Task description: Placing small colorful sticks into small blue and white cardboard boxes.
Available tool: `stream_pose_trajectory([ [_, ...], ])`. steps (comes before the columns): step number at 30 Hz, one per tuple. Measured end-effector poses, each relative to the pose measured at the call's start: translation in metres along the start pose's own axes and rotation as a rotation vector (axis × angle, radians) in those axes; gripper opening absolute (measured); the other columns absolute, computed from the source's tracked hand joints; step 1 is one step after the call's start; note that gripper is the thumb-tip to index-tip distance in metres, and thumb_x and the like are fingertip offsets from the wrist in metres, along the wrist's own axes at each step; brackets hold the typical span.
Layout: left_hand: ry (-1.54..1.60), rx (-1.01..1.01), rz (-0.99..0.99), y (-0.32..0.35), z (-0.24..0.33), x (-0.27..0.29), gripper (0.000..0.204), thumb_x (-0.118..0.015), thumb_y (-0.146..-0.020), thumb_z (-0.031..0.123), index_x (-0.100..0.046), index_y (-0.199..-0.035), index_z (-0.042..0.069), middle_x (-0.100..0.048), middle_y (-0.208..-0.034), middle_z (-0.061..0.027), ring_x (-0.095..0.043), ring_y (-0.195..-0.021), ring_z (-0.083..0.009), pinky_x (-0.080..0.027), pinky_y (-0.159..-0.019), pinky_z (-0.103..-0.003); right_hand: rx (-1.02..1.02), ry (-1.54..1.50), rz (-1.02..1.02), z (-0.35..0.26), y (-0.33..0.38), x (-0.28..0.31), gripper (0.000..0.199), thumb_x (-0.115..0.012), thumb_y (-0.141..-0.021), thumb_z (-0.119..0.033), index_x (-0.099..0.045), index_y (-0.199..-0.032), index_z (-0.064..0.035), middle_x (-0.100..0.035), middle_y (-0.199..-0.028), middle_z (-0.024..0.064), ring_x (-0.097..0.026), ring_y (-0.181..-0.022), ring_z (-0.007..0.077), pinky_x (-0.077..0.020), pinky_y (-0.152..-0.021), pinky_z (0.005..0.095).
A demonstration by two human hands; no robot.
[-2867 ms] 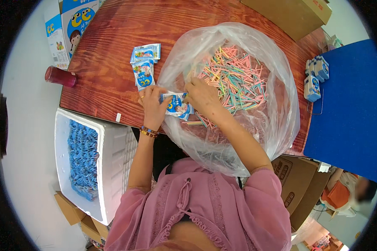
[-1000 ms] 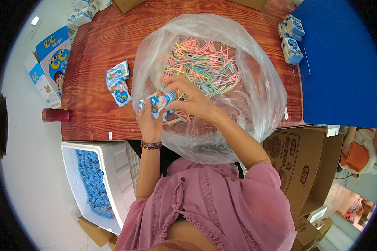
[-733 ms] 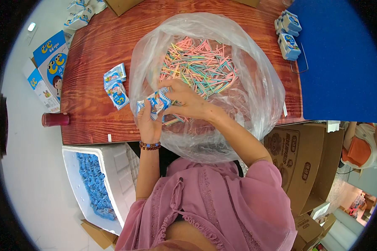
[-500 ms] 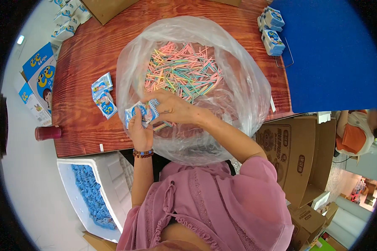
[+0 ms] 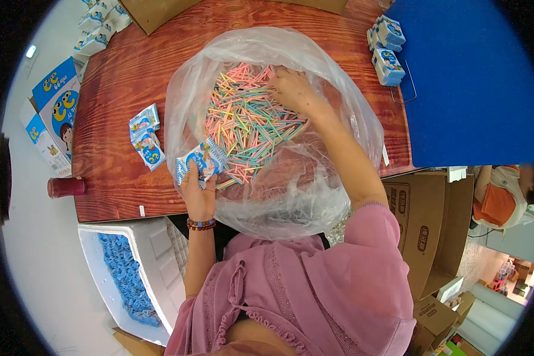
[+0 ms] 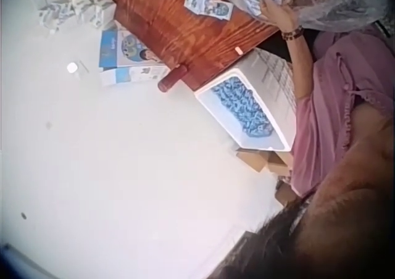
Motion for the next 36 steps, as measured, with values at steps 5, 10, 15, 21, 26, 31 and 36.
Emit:
stream_pose_trajectory([
  [5,-0.009,-0.018,-0.01,-0.003,0.006,0.006,0.022,-0.059,-0.097,0.029,-0.066,-0.091,0.009,-0.068,-0.093,-0.0006,-0.064,-0.086,-0.0106,-0.053,-0.072,-0.029,0.079,0.219,-0.237,0.0,0.002,-0.016,0.037,-0.066,-0.076,-0.021,-0.066,-0.111,-0.0112,-0.055,-0.124,0.0157,-0.045,-0.123,0.0346,-0.0359,-0.102,0.0489],
  [10,-0.037,-0.007,-0.003,-0.004,0.003,0.004,0.022,-0.058,-0.097,0.029,-0.066,-0.091,0.009,-0.069,-0.093,-0.0006,-0.064,-0.086,-0.0105,-0.054,-0.072,-0.029,0.043,0.277,-0.362,-0.004,-0.006,-0.028,0.04,-0.066,-0.072,-0.022,-0.066,-0.11,-0.008,-0.057,-0.121,0.0171,-0.045,-0.123,0.0343,-0.0356,-0.103,0.0482],
  [15,-0.044,-0.012,-0.014,-0.002,0.004,0.006,0.022,-0.058,-0.097,0.029,-0.066,-0.092,0.009,-0.068,-0.095,-0.0004,-0.064,-0.087,-0.0103,-0.054,-0.072,-0.029,-0.009,0.209,-0.437,-0.004,-0.001,-0.03,0.042,-0.066,-0.073,-0.025,-0.064,-0.111,-0.0066,-0.057,-0.117,0.0172,-0.046,-0.123,0.0341,-0.0298,-0.107,0.0539],
  [21,-0.038,-0.02,-0.003,-0.002,0.007,0.006,0.022,-0.058,-0.097,0.029,-0.066,-0.094,0.008,-0.069,-0.097,-0.0016,-0.065,-0.087,-0.0114,-0.055,-0.073,-0.029,0.044,0.383,-0.39,-0.014,-0.001,-0.044,0.032,-0.061,-0.076,-0.02,-0.063,-0.103,-0.0022,-0.061,-0.112,0.0157,-0.052,-0.116,0.0332,-0.0299,-0.107,0.0531],
  [26,-0.002,-0.036,-0.062,-0.003,0.008,0.004,0.023,-0.056,-0.098,0.027,-0.066,-0.095,0.007,-0.069,-0.099,-0.0026,-0.066,-0.09,-0.012,-0.055,-0.074,-0.029,-0.003,0.373,-0.332,-0.008,0.001,-0.039,0.026,-0.058,-0.079,-0.013,-0.06,-0.103,-0.0016,-0.061,-0.111,0.0153,-0.055,-0.112,0.0318,-0.0357,-0.093,0.0481],
  [31,0.007,-0.04,-0.052,-0.003,0.01,0.003,0.023,-0.056,-0.098,0.027,-0.066,-0.096,0.006,-0.07,-0.099,-0.0033,-0.066,-0.09,-0.0119,-0.055,-0.074,-0.029,-0.014,0.333,-0.355,-0.021,0.0,-0.023,0.02,-0.052,-0.083,-0.008,-0.057,-0.102,-0.0012,-0.064,-0.103,0.0162,-0.059,-0.105,0.0304,-0.0346,-0.088,0.0456],
  [36,-0.009,-0.018,-0.095,0.001,0.009,-0.012,0.022,-0.057,-0.097,0.027,-0.066,-0.098,0.006,-0.069,-0.1,-0.0028,-0.066,-0.091,-0.0115,-0.055,-0.074,-0.028,0.023,0.37,-0.392,-0.023,0.006,-0.039,0.015,-0.049,-0.085,-0.007,-0.056,-0.098,-0.0016,-0.068,-0.09,0.0158,-0.064,-0.094,0.0322,-0.0344,-0.089,0.0469],
])
Point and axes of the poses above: each hand's wrist, its own y-axis away from the middle knuckle, its own x-axis out of the back of the hand, z = x × y, the point moved 10 cm from there along -y, towards the middle knuckle
